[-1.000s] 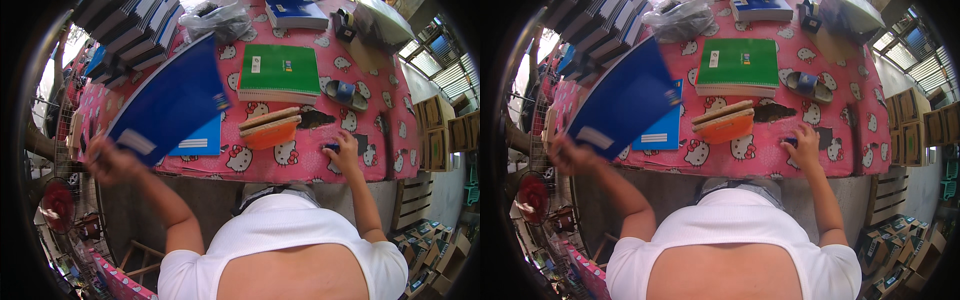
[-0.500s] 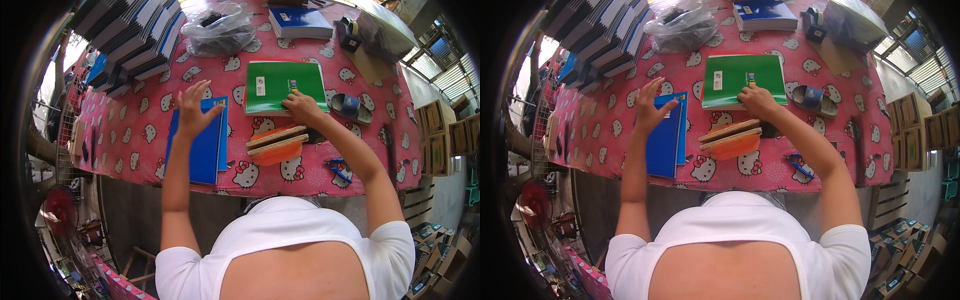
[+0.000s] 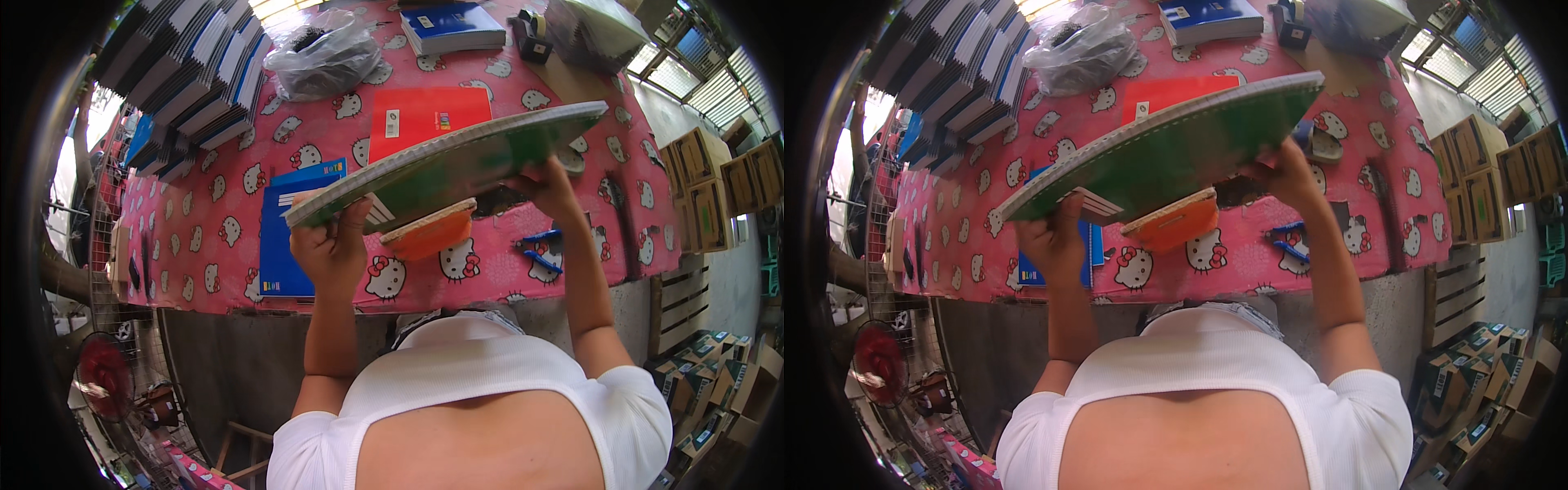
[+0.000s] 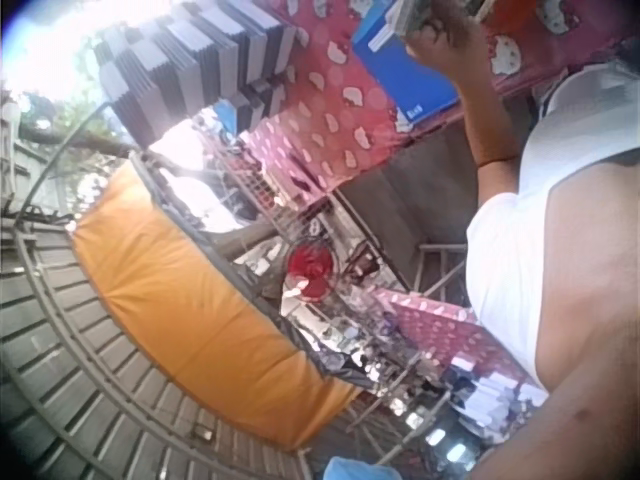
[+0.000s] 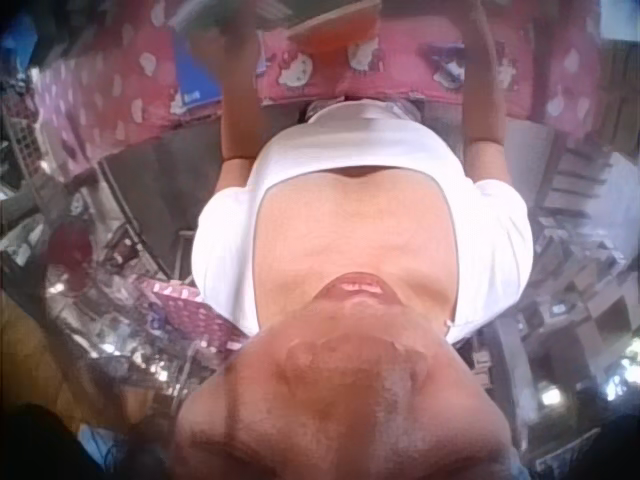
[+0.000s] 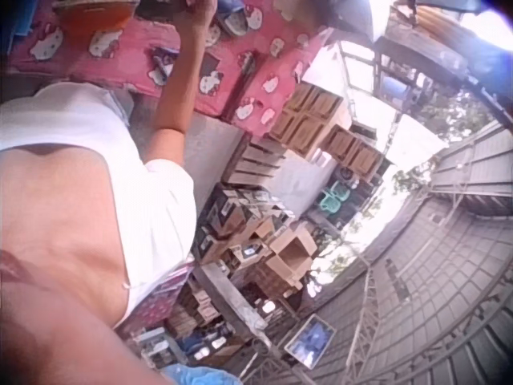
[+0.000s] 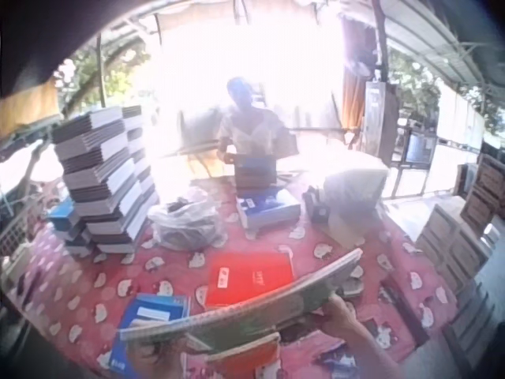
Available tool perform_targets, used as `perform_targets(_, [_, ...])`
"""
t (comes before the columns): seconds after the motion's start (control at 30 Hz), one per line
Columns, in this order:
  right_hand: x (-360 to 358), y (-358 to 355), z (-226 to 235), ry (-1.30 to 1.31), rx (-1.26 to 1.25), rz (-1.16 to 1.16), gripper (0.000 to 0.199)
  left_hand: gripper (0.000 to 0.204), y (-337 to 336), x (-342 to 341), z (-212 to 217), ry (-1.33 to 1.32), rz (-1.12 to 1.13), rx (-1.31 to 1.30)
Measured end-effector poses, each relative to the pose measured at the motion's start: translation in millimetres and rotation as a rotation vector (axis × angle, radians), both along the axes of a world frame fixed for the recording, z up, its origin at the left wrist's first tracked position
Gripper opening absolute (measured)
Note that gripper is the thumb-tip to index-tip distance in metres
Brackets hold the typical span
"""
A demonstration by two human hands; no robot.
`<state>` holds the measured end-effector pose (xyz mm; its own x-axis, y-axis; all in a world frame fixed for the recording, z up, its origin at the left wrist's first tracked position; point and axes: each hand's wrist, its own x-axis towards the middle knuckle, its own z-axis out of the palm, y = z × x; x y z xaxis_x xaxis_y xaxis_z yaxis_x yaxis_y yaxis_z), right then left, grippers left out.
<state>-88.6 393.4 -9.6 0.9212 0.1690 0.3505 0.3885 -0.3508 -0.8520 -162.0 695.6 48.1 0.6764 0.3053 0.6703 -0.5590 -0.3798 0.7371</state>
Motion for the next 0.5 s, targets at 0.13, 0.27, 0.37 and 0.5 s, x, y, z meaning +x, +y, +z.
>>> perform_targets(0.13, [2.6,15.1,-36.2,0.121,0.346,0.152,0.038,0.025,-2.0,-11.4,-3.3,-0.018,0.004,-0.073])
perform_targets(0.27, [-12.4,22.5,-59.3,0.445,0.365,0.188,0.029,0.041,0.2,-18.6,-9.9,0.276,-0.133,-0.129])
perform_targets(0.37, [-26.8,19.9,-121.4,0.347,0.374,0.143,0.032,0.055,-32.6,-13.9,-5.9,0.074,0.016,0.027])
perform_targets(0.5, [-74.8,51.6,-127.6,0.151,0.178,-0.002,0.04,0.084,-76.3,-38.0,-11.4,0.082,0.139,0.669])
